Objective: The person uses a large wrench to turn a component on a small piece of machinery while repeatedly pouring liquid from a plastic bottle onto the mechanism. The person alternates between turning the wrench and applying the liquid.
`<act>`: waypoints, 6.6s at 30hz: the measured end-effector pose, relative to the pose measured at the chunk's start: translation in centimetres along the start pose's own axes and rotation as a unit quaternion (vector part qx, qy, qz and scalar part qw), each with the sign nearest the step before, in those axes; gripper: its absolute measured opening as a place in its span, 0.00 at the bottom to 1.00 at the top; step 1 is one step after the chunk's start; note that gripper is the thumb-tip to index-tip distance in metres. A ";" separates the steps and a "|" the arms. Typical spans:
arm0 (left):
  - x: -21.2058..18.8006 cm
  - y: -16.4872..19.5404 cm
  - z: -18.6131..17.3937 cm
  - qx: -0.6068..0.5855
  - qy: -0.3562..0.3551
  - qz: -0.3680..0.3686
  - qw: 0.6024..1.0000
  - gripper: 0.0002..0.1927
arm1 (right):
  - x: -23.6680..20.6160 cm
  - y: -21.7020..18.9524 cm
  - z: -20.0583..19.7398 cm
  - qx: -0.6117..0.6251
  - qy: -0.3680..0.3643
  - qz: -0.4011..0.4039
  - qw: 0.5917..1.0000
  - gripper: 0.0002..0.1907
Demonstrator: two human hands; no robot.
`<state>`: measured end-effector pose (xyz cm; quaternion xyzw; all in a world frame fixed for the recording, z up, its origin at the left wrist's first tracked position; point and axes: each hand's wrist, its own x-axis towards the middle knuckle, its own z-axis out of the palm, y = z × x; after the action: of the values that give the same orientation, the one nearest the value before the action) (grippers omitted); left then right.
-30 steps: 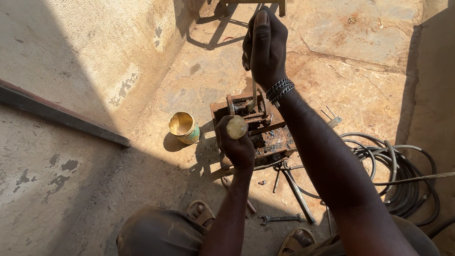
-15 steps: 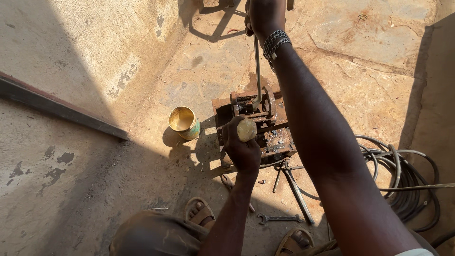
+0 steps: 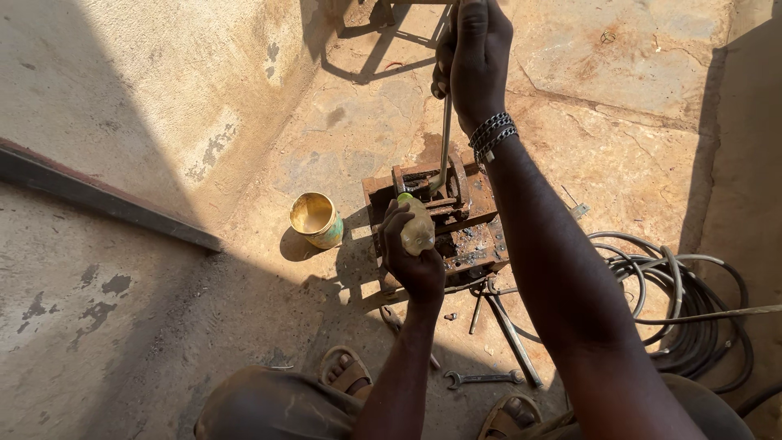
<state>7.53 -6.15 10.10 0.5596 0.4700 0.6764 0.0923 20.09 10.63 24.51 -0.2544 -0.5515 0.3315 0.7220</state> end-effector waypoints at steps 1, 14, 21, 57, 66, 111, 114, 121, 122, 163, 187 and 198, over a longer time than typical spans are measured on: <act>0.1 0.1 0.0 0.001 0.001 0.003 1.000 0.13 | -0.6 -1.1 0.3 0.009 0.005 -0.009 1.000 0.25; 0.0 1.1 -0.5 0.015 0.007 0.007 1.000 0.14 | -8.9 -6.0 0.9 -0.007 0.037 -0.052 0.998 0.26; -0.1 0.2 -0.1 0.023 -0.026 0.002 0.999 0.15 | -4.1 -0.4 0.5 -0.054 0.007 -0.082 0.995 0.29; -2.8 0.5 1.8 -0.261 0.131 -0.082 0.953 0.21 | -10.5 -6.3 -0.7 0.030 0.041 -0.014 0.999 0.26; -2.6 0.2 0.1 -0.193 0.035 -0.031 0.980 0.23 | -8.6 -5.8 0.1 0.035 0.038 -0.035 0.998 0.27; -1.8 -0.9 -0.2 -0.156 0.002 -0.064 0.986 0.19 | -2.7 2.0 0.0 -0.050 0.026 -0.051 0.997 0.30; -2.0 -0.8 -0.3 -0.114 0.009 -0.043 0.992 0.21 | 3.0 6.5 0.4 -0.088 0.065 0.140 0.984 0.25; -0.8 0.1 -0.2 -0.120 0.031 -0.020 0.992 0.19 | 4.1 5.5 0.9 -0.056 0.083 0.154 0.983 0.26; -0.8 0.2 -0.2 -0.114 0.034 -0.023 0.993 0.19 | 2.6 4.0 0.6 -0.037 0.071 0.095 0.992 0.28; -1.0 0.1 -1.3 -0.064 0.025 -0.026 0.997 0.14 | -5.3 -3.7 0.7 0.027 0.071 0.023 0.997 0.32; -1.2 -1.2 -2.4 -0.048 -0.031 -0.072 0.996 0.23 | -11.7 -4.3 1.3 0.010 0.109 0.028 0.994 0.30; -1.1 -1.4 -2.6 -0.039 -0.042 -0.024 0.998 0.26 | 4.2 5.0 1.0 0.002 0.074 0.147 0.986 0.29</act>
<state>5.17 -7.50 8.52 0.5722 0.4519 0.6676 0.1503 18.86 17.07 23.73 -0.3550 -0.4525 0.4158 0.7046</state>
